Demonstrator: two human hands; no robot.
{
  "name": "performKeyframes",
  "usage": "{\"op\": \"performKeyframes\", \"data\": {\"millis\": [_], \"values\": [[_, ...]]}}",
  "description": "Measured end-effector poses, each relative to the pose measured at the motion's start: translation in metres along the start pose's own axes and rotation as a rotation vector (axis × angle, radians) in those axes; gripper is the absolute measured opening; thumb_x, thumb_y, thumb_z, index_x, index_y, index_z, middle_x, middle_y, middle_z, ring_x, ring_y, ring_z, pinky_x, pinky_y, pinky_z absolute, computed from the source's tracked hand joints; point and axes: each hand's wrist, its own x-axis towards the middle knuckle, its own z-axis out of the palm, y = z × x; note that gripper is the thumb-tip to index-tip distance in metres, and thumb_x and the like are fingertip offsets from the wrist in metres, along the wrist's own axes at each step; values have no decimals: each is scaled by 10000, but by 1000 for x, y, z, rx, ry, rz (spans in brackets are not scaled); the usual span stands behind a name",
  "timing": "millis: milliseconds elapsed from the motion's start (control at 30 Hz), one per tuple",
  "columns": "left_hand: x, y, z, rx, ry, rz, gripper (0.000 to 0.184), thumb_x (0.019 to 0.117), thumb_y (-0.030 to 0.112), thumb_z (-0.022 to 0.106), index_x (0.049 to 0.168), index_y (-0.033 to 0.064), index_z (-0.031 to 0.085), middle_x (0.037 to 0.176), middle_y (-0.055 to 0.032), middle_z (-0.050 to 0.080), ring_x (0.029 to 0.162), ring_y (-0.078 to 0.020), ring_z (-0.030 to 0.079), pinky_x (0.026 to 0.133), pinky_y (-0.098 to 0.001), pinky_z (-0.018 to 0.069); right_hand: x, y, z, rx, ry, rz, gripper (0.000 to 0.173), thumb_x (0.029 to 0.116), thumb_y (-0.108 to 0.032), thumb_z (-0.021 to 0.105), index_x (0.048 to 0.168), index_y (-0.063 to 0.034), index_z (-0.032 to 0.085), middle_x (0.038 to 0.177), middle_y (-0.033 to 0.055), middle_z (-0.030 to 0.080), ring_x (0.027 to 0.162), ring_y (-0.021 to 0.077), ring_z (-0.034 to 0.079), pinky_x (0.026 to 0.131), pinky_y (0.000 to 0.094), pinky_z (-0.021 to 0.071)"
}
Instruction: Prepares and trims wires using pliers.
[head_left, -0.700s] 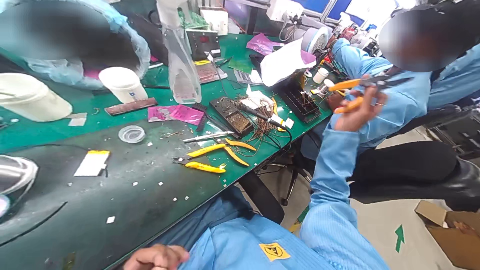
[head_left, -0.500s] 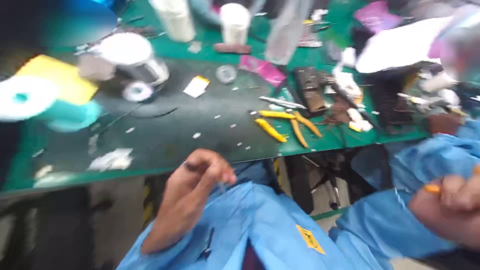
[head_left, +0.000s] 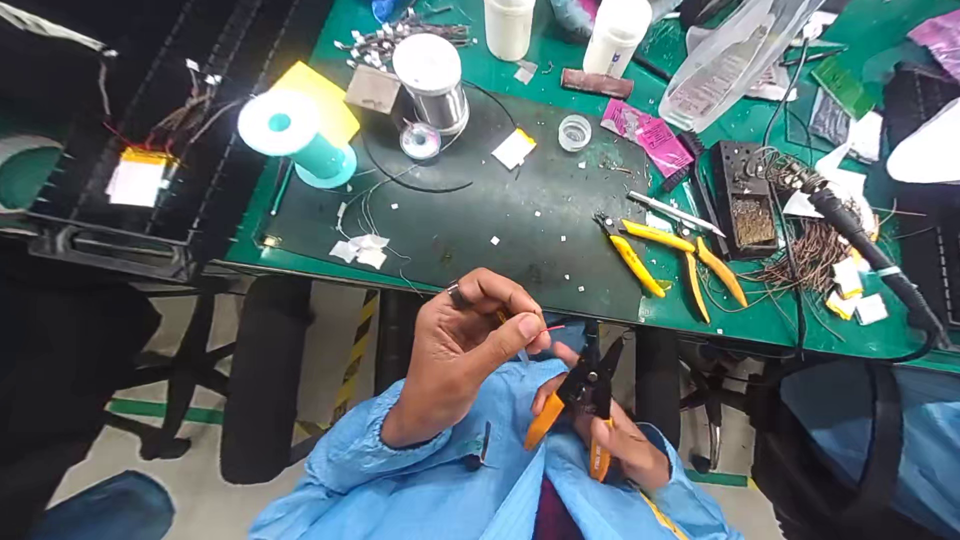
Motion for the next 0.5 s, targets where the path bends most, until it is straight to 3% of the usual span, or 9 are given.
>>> {"op": "performKeyframes", "data": {"millis": [67,133,233,333,400,500], "values": [[-2,2,0,40,22,24,100,972,27,677,1072,30,670,951,-78,732,839,-145,721,788,-287,620,-5,1,6,-90,-91,1,843,1027,-587,494,1646,-106,186,1375,129,615,1285,216,574,1125,408,450],[-3,3,1,79,33,46,112,966,27,687,1077,32,677,958,-76,740,848,-144,727,800,-284,624,-5,3,10,-65,-151,-19,796,1035,-568,484,1627,-91,249,1407,161,592,1324,272,558,1150,467,441],[-2,5,6,123,26,66,161,960,49,701,1120,42,682,969,-56,742,841,-130,723,790,-273,623,4,-2,15,-112,-75,-112,713,1054,-562,450,1565,-71,371,1342,150,624,1231,246,621,1064,438,522],[0,5,14,179,29,129,215,953,62,714,1164,60,673,969,-30,747,828,-113,719,770,-254,620,20,-17,9,-359,45,-207,671,1065,-563,416,1469,-29,453,1296,131,602,1161,179,618,996,361,545],[0,2,22,244,59,211,249,940,62,729,1180,79,662,968,-15,752,821,-105,717,759,-247,617,27,-25,10,-493,132,-267,591,1083,-514,413,1386,-18,522,1156,104,643,1050,124,644,926,314,568],[0,-2,30,375,137,352,289,921,67,748,1188,118,649,966,8,759,822,-100,723,751,-247,623,34,-30,16,-486,203,-323,509,1098,-455,413,1289,-11,572,973,64,657,881,69,652,789,254,586]]}}
